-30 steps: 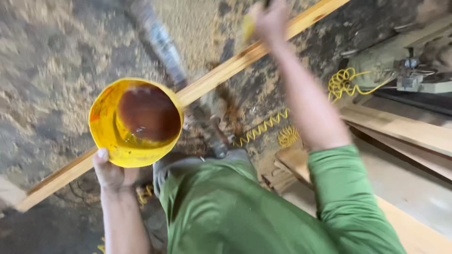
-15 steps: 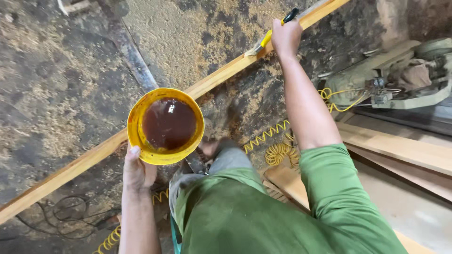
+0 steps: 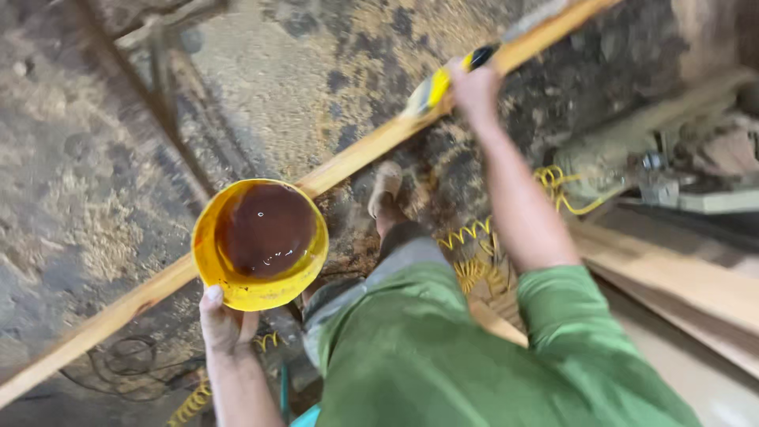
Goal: The person applies a dark brown liquid to a long wooden plank using a yellow paintbrush. They hold a yellow container in the left hand and repeatedly dip the brush to coat the plank's surface in a workshop setting.
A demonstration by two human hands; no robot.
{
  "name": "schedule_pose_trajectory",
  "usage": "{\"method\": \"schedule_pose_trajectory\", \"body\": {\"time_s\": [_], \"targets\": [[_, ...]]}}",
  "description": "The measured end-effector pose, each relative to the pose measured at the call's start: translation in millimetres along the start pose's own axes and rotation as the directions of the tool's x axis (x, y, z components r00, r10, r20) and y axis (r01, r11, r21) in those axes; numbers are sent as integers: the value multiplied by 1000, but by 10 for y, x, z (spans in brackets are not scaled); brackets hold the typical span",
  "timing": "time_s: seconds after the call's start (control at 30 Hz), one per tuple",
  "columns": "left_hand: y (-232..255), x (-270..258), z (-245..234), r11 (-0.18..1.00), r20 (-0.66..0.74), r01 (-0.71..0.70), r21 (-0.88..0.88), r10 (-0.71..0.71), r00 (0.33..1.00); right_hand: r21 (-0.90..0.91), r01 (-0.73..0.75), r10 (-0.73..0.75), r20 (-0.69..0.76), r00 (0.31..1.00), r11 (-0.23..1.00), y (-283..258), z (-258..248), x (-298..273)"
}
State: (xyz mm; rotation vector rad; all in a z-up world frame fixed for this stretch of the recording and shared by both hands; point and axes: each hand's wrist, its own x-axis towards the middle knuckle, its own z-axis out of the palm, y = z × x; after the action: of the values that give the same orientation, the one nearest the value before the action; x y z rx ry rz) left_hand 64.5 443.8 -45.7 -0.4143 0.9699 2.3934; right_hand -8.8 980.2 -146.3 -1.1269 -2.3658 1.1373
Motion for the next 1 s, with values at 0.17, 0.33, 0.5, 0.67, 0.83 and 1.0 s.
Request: {"method": "schedule_pose_trajectory", "body": {"time_s": [0.17, 0.33, 0.5, 0.67, 0.83, 1.0], "targets": [[-553, 400, 354, 998, 1, -20, -55, 21, 1000, 5, 351, -336, -275, 901, 936, 99, -1066, 456], [-900, 933, 950, 995, 119, 95, 9, -96, 988, 363, 269, -266, -59, 962, 892, 59, -904, -63], [-1170, 1467, 1571, 983, 171, 172, 61, -180, 969, 323, 92, -178, 247, 953, 942, 417, -667, 11], [-1391, 1920, 2028, 965, 275, 232, 124, -258, 926, 491, -209, 180, 107, 978, 846, 1120, -1135, 1121], [-1525, 2220, 2393, 935, 279, 273, 227, -331, 901, 214, 17, 43, -274, 961, 977, 1583, -1715, 1906], [-1679, 2541, 2784, 923, 303, 282, 261, -356, 884, -208, 313, -375, -466, 801, 927, 1506, -2116, 2160]]}}
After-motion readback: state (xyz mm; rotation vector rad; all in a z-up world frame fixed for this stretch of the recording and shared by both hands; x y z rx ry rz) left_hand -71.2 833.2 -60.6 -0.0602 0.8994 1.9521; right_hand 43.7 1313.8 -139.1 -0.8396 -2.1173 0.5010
